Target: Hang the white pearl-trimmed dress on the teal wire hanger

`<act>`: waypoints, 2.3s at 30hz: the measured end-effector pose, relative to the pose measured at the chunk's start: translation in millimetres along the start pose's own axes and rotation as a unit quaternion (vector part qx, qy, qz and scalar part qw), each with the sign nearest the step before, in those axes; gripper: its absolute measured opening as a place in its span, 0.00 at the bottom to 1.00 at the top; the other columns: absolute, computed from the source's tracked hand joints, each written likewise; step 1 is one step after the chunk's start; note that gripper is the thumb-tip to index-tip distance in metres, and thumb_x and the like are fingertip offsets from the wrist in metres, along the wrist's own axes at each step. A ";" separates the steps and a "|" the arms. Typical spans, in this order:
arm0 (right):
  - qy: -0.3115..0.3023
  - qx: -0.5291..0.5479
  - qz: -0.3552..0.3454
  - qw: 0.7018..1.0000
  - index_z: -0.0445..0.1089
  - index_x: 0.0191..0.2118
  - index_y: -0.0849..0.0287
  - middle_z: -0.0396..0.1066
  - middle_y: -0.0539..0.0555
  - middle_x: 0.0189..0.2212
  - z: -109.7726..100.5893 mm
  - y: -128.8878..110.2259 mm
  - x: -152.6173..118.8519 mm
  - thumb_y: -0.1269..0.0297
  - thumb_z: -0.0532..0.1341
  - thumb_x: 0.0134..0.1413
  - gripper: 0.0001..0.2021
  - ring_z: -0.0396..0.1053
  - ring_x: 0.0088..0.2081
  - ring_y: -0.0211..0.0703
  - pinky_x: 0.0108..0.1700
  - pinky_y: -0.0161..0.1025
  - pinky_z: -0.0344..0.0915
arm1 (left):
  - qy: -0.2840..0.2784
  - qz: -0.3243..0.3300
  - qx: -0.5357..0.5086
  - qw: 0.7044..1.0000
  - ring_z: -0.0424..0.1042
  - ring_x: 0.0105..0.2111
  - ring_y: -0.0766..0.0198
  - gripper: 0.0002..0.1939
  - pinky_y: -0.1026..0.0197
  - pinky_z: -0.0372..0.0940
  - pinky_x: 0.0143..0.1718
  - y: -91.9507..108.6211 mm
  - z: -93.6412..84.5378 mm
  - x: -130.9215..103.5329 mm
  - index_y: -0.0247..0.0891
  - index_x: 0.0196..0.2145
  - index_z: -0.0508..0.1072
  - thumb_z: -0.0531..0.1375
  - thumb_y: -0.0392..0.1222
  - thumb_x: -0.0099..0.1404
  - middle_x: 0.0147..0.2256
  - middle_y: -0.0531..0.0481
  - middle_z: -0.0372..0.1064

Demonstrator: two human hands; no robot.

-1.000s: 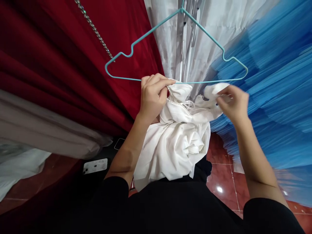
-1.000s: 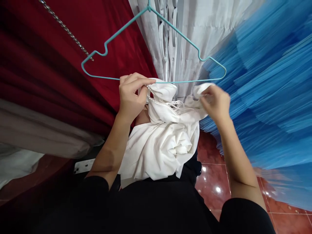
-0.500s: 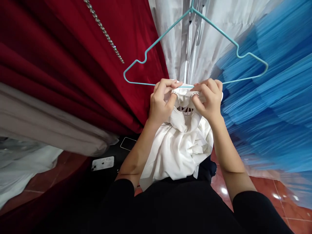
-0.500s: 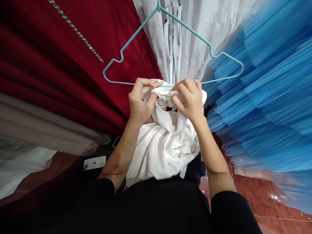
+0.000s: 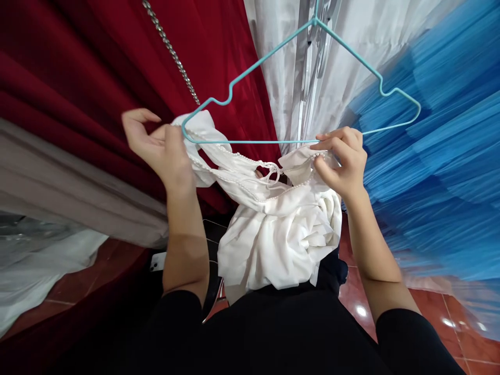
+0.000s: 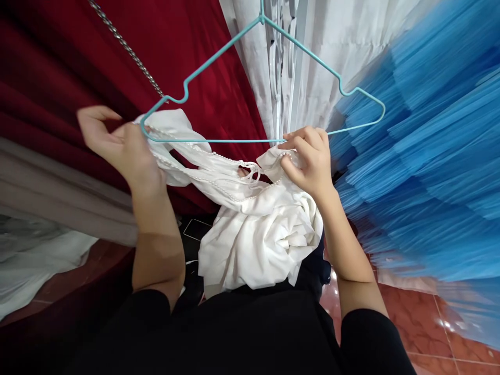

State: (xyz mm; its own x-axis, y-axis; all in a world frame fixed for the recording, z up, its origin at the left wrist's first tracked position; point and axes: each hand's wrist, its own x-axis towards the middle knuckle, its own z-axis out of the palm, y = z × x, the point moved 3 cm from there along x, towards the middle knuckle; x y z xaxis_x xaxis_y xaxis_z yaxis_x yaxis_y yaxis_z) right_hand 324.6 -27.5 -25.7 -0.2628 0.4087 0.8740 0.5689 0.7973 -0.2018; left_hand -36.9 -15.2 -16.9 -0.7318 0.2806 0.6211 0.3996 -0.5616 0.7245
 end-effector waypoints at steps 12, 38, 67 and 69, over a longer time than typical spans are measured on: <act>0.026 0.004 0.004 1.000 0.73 0.42 0.51 0.79 0.51 0.41 3.2 3.1 2.4 0.63 0.59 0.66 0.05 0.80 0.45 0.52 0.61 0.65 0.70 | -0.215 0.115 -0.059 0.968 0.59 0.17 0.83 0.18 0.77 0.44 0.20 83.5 62.0 19.0 0.30 0.28 0.70 0.49 0.12 0.52 0.23 0.63 0.62; -0.014 -0.009 0.048 0.999 0.73 0.45 0.50 0.79 0.50 0.45 9.7 4.7 2.3 0.61 0.59 0.67 0.06 0.79 0.49 0.50 0.67 0.65 0.65 | -0.447 0.193 0.105 0.867 0.75 0.55 0.58 0.13 0.54 0.70 0.57 114.7 87.3 -98.5 0.44 0.55 0.72 0.59 0.32 0.77 0.46 0.51 0.75; 0.177 0.117 0.066 0.975 0.71 0.32 0.56 0.72 0.49 0.32 -62.0 16.3 92.2 0.81 0.64 0.54 0.10 0.69 0.35 0.36 0.37 0.38 0.69 | -0.499 0.161 0.094 0.846 0.78 0.47 0.55 0.22 0.50 0.69 0.56 79.0 90.6 -129.9 0.44 0.49 0.83 0.54 0.25 0.71 0.46 0.49 0.82; 0.131 0.056 0.011 0.990 0.70 0.36 0.54 0.74 0.51 0.35 -42.7 1.5 73.4 0.77 0.63 0.60 0.09 0.72 0.38 0.41 0.40 0.42 0.71 | -0.500 0.168 0.095 0.844 0.78 0.49 0.55 0.23 0.50 0.69 0.57 79.0 91.2 -130.5 0.44 0.50 0.83 0.53 0.25 0.71 0.48 0.49 0.82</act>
State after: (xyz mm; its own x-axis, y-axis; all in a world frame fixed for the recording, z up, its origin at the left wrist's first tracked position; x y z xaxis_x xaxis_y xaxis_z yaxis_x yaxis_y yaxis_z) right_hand 339.4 -15.3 57.0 -0.0315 0.3093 0.9504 0.4793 0.8391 -0.2572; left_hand 140.5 -25.2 -13.5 0.2348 0.7010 0.6734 0.6427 -0.6317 0.4335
